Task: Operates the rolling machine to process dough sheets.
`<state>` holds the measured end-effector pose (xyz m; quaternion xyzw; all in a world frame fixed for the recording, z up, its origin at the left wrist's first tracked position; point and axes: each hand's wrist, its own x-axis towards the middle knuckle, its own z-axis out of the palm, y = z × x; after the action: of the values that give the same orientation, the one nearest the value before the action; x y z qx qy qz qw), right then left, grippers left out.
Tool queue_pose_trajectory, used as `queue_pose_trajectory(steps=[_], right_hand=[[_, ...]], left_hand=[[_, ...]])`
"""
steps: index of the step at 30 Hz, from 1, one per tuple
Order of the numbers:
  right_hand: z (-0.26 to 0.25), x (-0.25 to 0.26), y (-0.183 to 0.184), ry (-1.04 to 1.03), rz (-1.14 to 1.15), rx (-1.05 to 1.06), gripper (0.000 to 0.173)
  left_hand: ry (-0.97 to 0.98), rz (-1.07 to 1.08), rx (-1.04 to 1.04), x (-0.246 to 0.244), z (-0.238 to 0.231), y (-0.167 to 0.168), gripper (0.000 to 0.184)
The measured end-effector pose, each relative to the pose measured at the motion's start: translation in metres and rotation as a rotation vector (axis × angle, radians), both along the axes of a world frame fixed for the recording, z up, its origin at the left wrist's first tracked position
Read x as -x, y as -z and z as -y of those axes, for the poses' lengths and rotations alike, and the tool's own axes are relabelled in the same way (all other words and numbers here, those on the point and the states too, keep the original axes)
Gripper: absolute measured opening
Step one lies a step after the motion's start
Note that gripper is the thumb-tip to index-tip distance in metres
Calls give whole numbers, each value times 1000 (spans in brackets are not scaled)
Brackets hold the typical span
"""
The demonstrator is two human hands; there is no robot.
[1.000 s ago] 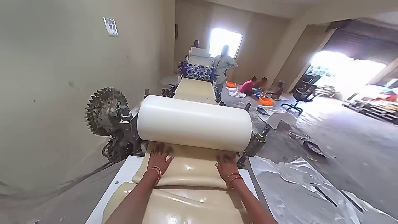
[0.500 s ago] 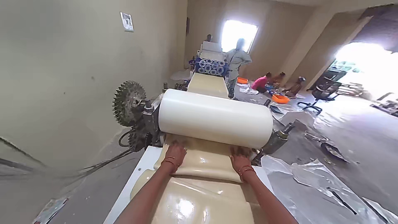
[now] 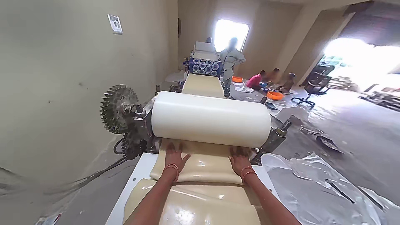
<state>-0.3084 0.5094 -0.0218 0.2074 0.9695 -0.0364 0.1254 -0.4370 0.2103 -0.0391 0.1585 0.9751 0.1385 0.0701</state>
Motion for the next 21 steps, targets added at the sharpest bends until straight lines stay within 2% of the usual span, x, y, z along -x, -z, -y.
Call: queue_pose_trajectory(steps=[8, 11, 14, 16, 18, 21], right_hand=[[-10, -4, -8, -37, -29, 105, 65], [-18, -7, -9, -107, -62, 123, 63], [-28, -15, -10, -200, -93, 178, 61], [-39, -19, -15, -248, -93, 246, 58], [-49, -27, -28, -347, -18, 243, 55], [-60, -46, -54, -511, 59, 271, 53]], left_hand=[[-2, -30, 25, 1, -1, 0, 90], [-30, 11, 32, -4, -7, -15, 82], [-25, 135, 214, -13, -30, -35, 66], [-87, 197, 164, -39, -66, -47, 61], [-92, 230, 118, -86, -106, -54, 57], [-48, 265, 209, -155, -157, -72, 63]])
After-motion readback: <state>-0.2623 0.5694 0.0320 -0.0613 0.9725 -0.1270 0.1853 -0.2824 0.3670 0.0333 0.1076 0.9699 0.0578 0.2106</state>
